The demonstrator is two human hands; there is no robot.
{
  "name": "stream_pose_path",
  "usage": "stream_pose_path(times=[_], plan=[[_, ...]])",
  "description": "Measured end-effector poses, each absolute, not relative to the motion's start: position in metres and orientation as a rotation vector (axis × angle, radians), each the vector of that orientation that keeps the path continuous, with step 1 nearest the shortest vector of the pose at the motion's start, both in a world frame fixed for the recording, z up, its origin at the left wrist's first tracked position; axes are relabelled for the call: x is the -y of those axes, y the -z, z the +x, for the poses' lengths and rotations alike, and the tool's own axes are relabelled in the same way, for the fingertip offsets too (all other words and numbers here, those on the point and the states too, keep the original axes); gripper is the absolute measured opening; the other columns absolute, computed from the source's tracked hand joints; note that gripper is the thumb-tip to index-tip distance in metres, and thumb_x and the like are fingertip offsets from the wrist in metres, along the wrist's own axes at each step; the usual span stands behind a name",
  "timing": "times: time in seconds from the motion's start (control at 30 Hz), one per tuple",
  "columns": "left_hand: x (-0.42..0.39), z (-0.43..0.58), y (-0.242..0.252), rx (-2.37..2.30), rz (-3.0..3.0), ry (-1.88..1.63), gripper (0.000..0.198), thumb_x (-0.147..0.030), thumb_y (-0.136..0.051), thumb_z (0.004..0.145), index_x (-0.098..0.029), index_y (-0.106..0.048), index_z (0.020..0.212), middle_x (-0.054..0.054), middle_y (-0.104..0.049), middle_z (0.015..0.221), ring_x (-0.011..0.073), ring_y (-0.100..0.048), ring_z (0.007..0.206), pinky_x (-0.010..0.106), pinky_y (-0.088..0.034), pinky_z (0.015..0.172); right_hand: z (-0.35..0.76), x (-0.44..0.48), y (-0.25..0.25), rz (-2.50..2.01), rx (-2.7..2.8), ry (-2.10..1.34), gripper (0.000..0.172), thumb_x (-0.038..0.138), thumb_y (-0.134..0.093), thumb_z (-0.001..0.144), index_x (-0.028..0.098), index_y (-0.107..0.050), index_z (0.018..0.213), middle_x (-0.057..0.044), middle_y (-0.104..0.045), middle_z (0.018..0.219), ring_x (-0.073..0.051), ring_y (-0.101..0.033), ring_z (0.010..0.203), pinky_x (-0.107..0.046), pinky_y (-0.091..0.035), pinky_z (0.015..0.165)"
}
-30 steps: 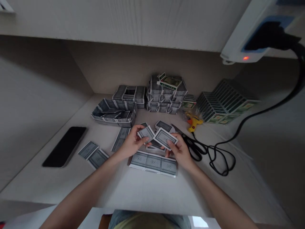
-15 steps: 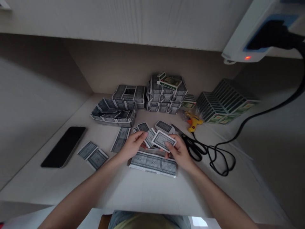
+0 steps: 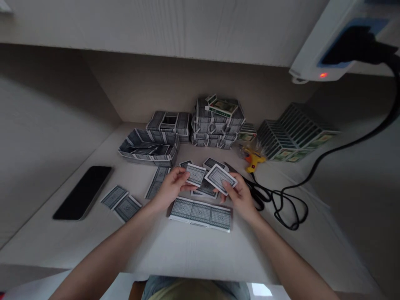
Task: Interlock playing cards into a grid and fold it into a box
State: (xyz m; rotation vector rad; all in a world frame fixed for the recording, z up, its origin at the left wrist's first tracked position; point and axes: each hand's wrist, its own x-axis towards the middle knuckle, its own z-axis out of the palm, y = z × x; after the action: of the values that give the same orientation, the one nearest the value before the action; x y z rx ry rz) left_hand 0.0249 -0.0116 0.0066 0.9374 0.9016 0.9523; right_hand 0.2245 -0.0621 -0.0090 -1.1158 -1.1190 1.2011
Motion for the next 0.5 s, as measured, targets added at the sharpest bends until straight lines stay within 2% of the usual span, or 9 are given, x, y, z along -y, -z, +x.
stream_pose_path(times=[0.2,0.3,0.33,0.4,0.47,0.5], plan=[[0.0130,0.0269,-0.0050,-0.915,0.994,-0.950,0.028,-0.035,-0.064,0.071,-0.017,-0.044,0.080,-0.003,-0.062,0.074,0.0134,-0.065,0.067,0.030,-0.056,0.067,0.2231,0.0641,0.0124,-1.124,1.161,-1.306,0.029,0.044,-0.056,0.078,0.024,-0.041,0.093,0.000,-0.067,0.070,-0.012,-0.053,0.039,-0.025,-0.044,0.040],[0.0153,0.0271,-0.0026,-0.906,1.126,-0.889,0.030,-0.037,-0.062,0.072,-0.019,-0.041,0.083,-0.005,-0.059,0.068,0.0120,-0.063,0.057,0.027,-0.054,0.057,0.2232,0.0652,0.0135,-1.121,1.197,-1.360,0.027,0.043,-0.056,0.079,0.024,-0.042,0.092,0.001,-0.065,0.069,-0.011,-0.052,0.039,-0.025,-0.042,0.039],[0.0163,0.0268,-0.0017,-0.907,1.202,-0.847,0.029,-0.038,-0.061,0.074,-0.020,-0.040,0.084,-0.007,-0.056,0.063,0.0103,-0.060,0.050,0.023,-0.051,0.049,0.2229,0.0656,0.0133,-1.120,1.206,-1.381,0.027,0.043,-0.055,0.079,0.024,-0.042,0.092,0.001,-0.064,0.068,-0.011,-0.051,0.038,-0.024,-0.040,0.039],[0.0179,0.0261,0.0003,-0.926,1.357,-0.772,0.027,-0.038,-0.057,0.078,-0.020,-0.038,0.084,-0.011,-0.046,0.053,0.0057,-0.047,0.035,0.016,-0.037,0.034,0.2216,0.0666,0.0118,-1.118,1.227,-1.430,0.027,0.045,-0.053,0.080,0.025,-0.040,0.092,0.002,-0.063,0.067,-0.010,-0.048,0.036,-0.022,-0.036,0.036],[0.0186,0.0256,0.0019,-0.942,1.443,-0.763,0.025,-0.038,-0.053,0.081,-0.021,-0.035,0.081,-0.013,-0.037,0.051,0.0023,-0.034,0.029,0.014,-0.024,0.028,0.2196,0.0680,0.0094,-1.124,1.254,-1.477,0.027,0.047,-0.050,0.081,0.025,-0.039,0.093,0.003,-0.061,0.064,-0.008,-0.042,0.032,-0.020,-0.029,0.033],[0.0185,0.0256,0.0023,-0.940,1.450,-0.784,0.025,-0.039,-0.051,0.081,-0.021,-0.034,0.079,-0.013,-0.036,0.054,0.0013,-0.031,0.029,0.014,-0.022,0.027,0.2186,0.0687,0.0082,-1.130,1.267,-1.493,0.028,0.047,-0.049,0.081,0.025,-0.039,0.094,0.004,-0.060,0.062,-0.007,-0.038,0.031,-0.020,-0.025,0.032]])
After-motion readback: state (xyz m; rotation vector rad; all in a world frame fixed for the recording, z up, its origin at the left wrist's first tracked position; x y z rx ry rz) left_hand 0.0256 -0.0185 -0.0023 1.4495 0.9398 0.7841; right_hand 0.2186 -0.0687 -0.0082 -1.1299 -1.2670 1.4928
